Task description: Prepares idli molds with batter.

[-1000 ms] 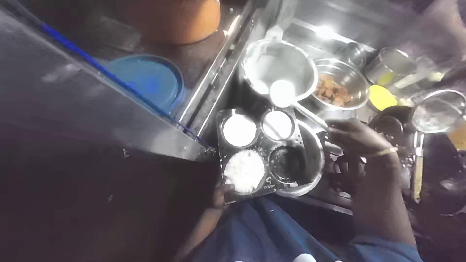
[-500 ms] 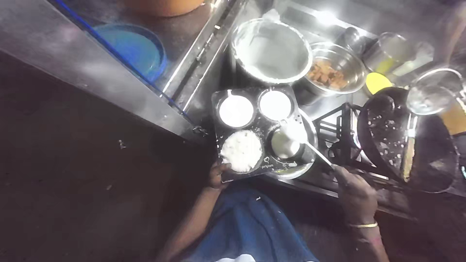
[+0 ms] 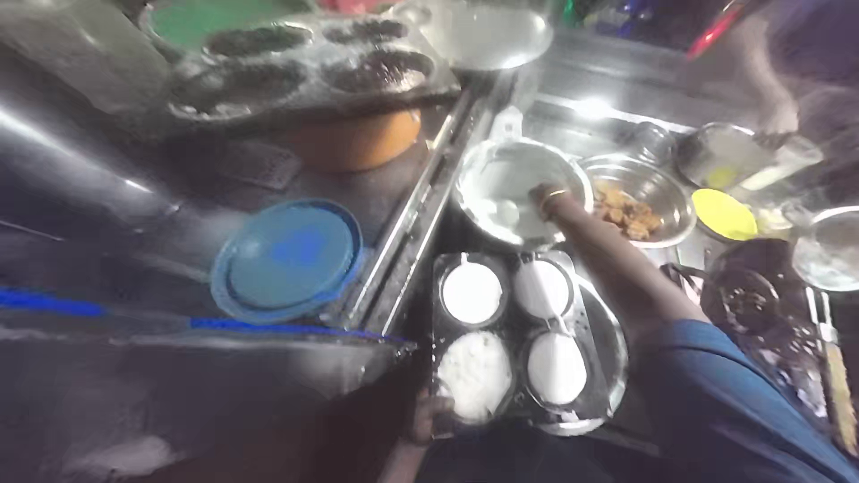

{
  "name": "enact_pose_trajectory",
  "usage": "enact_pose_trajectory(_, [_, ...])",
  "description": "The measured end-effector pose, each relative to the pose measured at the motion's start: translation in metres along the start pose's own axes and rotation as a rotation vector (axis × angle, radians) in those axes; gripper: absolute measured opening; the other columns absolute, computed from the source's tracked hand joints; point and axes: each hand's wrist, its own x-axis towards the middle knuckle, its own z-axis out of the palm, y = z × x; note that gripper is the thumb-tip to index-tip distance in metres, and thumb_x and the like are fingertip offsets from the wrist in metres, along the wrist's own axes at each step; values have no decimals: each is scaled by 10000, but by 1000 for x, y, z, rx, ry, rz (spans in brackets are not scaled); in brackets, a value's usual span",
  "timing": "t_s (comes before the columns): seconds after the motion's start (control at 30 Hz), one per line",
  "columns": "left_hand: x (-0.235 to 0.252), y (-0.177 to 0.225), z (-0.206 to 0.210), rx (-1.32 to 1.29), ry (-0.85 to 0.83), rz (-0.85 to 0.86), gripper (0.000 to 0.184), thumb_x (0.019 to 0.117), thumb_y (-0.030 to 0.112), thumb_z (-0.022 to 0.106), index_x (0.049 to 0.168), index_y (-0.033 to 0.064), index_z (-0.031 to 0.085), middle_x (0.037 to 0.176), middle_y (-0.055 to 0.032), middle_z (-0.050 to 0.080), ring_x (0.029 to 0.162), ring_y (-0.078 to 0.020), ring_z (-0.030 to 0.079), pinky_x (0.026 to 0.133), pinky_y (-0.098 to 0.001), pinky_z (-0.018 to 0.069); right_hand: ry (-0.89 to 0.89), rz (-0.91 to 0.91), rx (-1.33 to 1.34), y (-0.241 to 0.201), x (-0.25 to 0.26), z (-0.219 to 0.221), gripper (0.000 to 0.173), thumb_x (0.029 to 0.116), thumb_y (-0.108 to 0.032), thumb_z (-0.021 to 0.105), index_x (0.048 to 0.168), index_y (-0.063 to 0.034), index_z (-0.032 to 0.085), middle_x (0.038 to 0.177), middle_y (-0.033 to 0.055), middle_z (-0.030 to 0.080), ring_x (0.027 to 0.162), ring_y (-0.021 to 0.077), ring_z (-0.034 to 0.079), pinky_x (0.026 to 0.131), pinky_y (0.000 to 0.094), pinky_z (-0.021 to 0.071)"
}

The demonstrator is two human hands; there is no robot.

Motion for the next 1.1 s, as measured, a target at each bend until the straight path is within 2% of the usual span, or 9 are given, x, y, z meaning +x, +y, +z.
enact_pose_trajectory(0.07, [0, -2, -8, 30, 19, -25, 268, 696, 118, 792, 947, 198, 742, 822, 52, 750, 725, -31, 704, 671, -230, 597, -185, -5, -56, -44, 9, 3, 292, 925, -119, 697, 1129, 90, 689, 1232, 293, 650, 1192, 464, 602, 998, 678, 435])
enact_pose_trajectory(0.17, [2, 1, -8, -11, 8, -73, 300, 656, 96, 802, 932, 201, 749, 810, 41, 751, 708, -46, 708, 657, -252, 603, -416, -185, -168, -61, 26, -1, 177, 917, -116, 680, 957, 56, 678, 927, 206, 663, 846, 344, 644, 763, 568, 509])
enact_pose_trajectory(0.23, [3, 4, -5, -39, -17, -55, 309, 664, 97, 796, 954, 194, 750, 838, 28, 759, 737, -57, 720, 687, -262, 615, -408, -269, -111, -41, 26, -12, 186, 921, -119, 710, 954, 63, 690, 883, 209, 675, 797, 357, 660, 747, 592, 528])
enact_pose_trajectory(0.37, [8, 14, -2, -13, -78, -35, 300, 679, 98, 789, 953, 214, 760, 818, 30, 761, 716, -47, 720, 671, -251, 615, -230, -209, 328, 41, -31, -32, 185, 1013, -235, 642, 1001, -88, 753, 732, 81, 694, 538, 178, 582, 541, 396, 508])
enact_pose_trajectory(0.47, [12, 9, 1, -67, -156, -18, 281, 722, 140, 821, 992, 198, 773, 862, 1, 773, 761, -83, 739, 707, -290, 630, -150, -218, 508, 78, -86, -31, 208, 1037, -252, 612, 1089, -114, 759, 767, 86, 689, 594, 191, 606, 603, 431, 536])
enact_pose_trajectory(0.63, [5, 5, 23, -22, -66, -60, 303, 689, 122, 775, 980, 185, 718, 821, 16, 756, 710, -73, 720, 652, -272, 612, -23, -139, 748, 88, -180, -2, 234, 1040, -203, 610, 1216, -91, 715, 748, 40, 688, 517, 108, 552, 498, 304, 490])
enact_pose_trajectory(0.8, [-7, -6, 36, -59, -41, -38, 264, 693, 77, 726, 941, 164, 708, 821, 14, 755, 721, -69, 720, 670, -273, 612, 8, -138, 679, 67, -244, 45, 231, 1036, -198, 595, 1186, -77, 723, 775, 13, 694, 639, 104, 619, 659, 354, 550])
enact_pose_trajectory(0.97, [-29, -1, 49, 3, 65, -63, 274, 762, -15, 567, 1003, 102, 623, 791, 24, 737, 697, -63, 709, 651, -259, 605, -91, -153, 915, 70, -279, 82, 245, 1035, -156, 587, 1202, 4, 669, 729, -7, 669, 502, 32, 524, 487, 220, 469])
enact_pose_trajectory(1.1, [-41, -9, 45, -95, -10, -15, 310, 753, 23, 608, 1041, 134, 637, 850, 13, 755, 760, -79, 729, 692, -282, 617, 122, -103, 875, 92, -312, 93, 270, 996, -149, 644, 1223, -3, 661, 784, -4, 691, 577, 33, 593, 552, 228, 529])
